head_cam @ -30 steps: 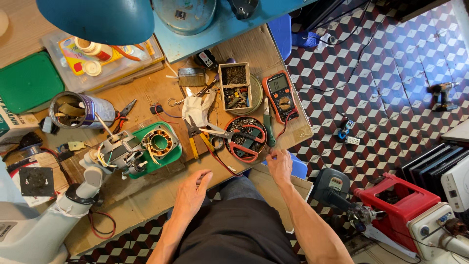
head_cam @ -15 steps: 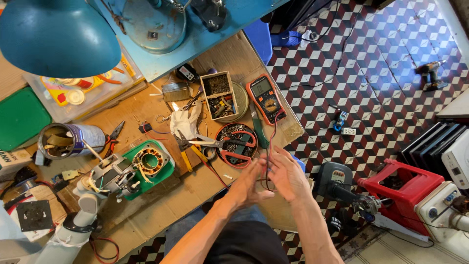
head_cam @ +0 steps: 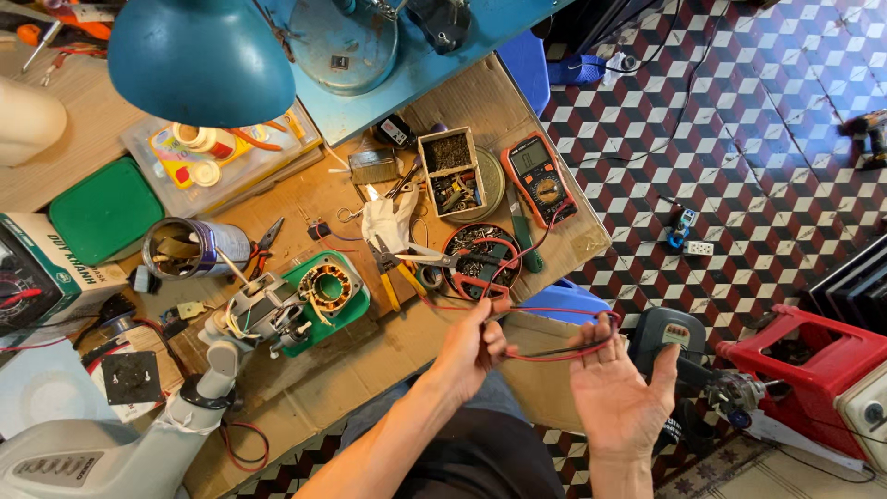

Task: The person works at a cluttered workbench, using pliers to strip and twist wires on a small motor assembly. They then use a multimeter to test electrical continuity on the motor's terminals and windings. Finally, they retrieve a bundle of multi-colored wires from a nearby wall.

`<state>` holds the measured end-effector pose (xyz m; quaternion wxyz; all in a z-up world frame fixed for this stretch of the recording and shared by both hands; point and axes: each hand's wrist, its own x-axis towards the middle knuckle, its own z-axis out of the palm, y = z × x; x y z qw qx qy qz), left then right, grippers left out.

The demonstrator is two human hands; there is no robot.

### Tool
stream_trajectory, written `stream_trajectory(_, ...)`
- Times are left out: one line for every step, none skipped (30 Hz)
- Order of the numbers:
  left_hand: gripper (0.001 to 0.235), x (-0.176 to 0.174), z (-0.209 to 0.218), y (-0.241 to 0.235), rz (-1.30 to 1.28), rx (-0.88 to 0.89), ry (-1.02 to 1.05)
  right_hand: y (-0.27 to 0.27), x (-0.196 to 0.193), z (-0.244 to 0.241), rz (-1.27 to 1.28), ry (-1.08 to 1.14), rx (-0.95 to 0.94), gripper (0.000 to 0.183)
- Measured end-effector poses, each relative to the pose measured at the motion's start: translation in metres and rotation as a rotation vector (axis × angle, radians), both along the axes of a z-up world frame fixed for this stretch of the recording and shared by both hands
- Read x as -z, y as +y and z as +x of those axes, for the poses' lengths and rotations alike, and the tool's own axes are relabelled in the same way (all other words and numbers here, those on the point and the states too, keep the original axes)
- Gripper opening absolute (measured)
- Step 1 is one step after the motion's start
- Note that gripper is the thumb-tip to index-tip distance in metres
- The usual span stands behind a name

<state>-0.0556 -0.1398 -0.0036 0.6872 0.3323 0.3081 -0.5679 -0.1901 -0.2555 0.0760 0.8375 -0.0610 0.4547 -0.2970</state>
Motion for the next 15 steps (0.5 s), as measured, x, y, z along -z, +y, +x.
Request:
stream_trajectory(0.044, 0.008, 0.002, 0.002, -0.004, 0.013, -0.044, 0.002, -0.008, -0.004, -0.045, -0.092, 0.030, 0.069)
stream_trajectory(0.046, 0.018, 0.005, 0.003, -0.007, 0.026, -0.087, 0.009, -0.015, -0.007, -0.087, -0.125, -0.048, 0.074)
stream_trajectory(0.048, 0.027, 0.010, 0.001, -0.015, 0.042, -0.132, 0.016, -0.022, -0.008, -0.135, -0.157, -0.124, 0.081)
stream_trajectory(0.049, 0.036, 0.014, 0.001, 0.021, 0.061, -0.138, 0.023, -0.029, -0.009, -0.182, -0.189, -0.199, 0.087)
stream_trajectory(0.050, 0.046, 0.018, 0.002, 0.055, 0.081, -0.148, 0.029, -0.033, -0.009, -0.256, -0.249, -0.234, 0.076)
stream_trajectory(0.051, 0.054, 0.020, 0.004, 0.090, 0.102, -0.158, 0.035, -0.038, -0.010, -0.329, -0.308, -0.268, 0.066)
stream_trajectory(0.051, 0.060, 0.022, 0.007, 0.093, 0.105, -0.176, 0.039, -0.043, -0.012, -0.400, -0.369, -0.300, 0.055)
stream_trajectory(0.051, 0.066, 0.025, 0.010, 0.096, 0.108, -0.194, 0.040, -0.048, -0.015, -0.468, -0.389, -0.320, 0.054)
stream_trajectory(0.051, 0.074, 0.027, 0.016, 0.099, 0.109, -0.207, 0.037, -0.055, -0.021, -0.534, -0.405, -0.345, 0.053)
stream_trajectory(0.048, 0.082, 0.030, 0.024, 0.149, 0.107, -0.208, 0.033, -0.061, -0.026, -0.600, -0.420, -0.369, 0.051)
stream_trajectory(0.045, 0.089, 0.035, 0.030, 0.195, 0.106, -0.210, 0.024, -0.071, -0.033, -0.661, -0.415, -0.373, 0.050)
stream_trajectory(0.042, 0.097, 0.038, 0.036, 0.241, 0.104, -0.211, 0.012, -0.083, -0.040, -0.721, -0.389, -0.360, 0.048)
stream_trajectory(0.042, 0.106, 0.041, 0.044, 0.284, 0.148, -0.260, 0.000, -0.095, -0.047, -0.781, -0.357, -0.334, 0.047)
stream_trajectory(0.043, 0.116, 0.042, 0.053, 0.328, 0.191, -0.308, -0.012, -0.108, -0.053, -0.833, -0.316, -0.304, 0.045)
stream_trajectory(0.043, 0.125, 0.041, 0.060, 0.373, 0.234, -0.358, -0.023, -0.119, -0.056, -0.876, -0.254, -0.265, 0.044)
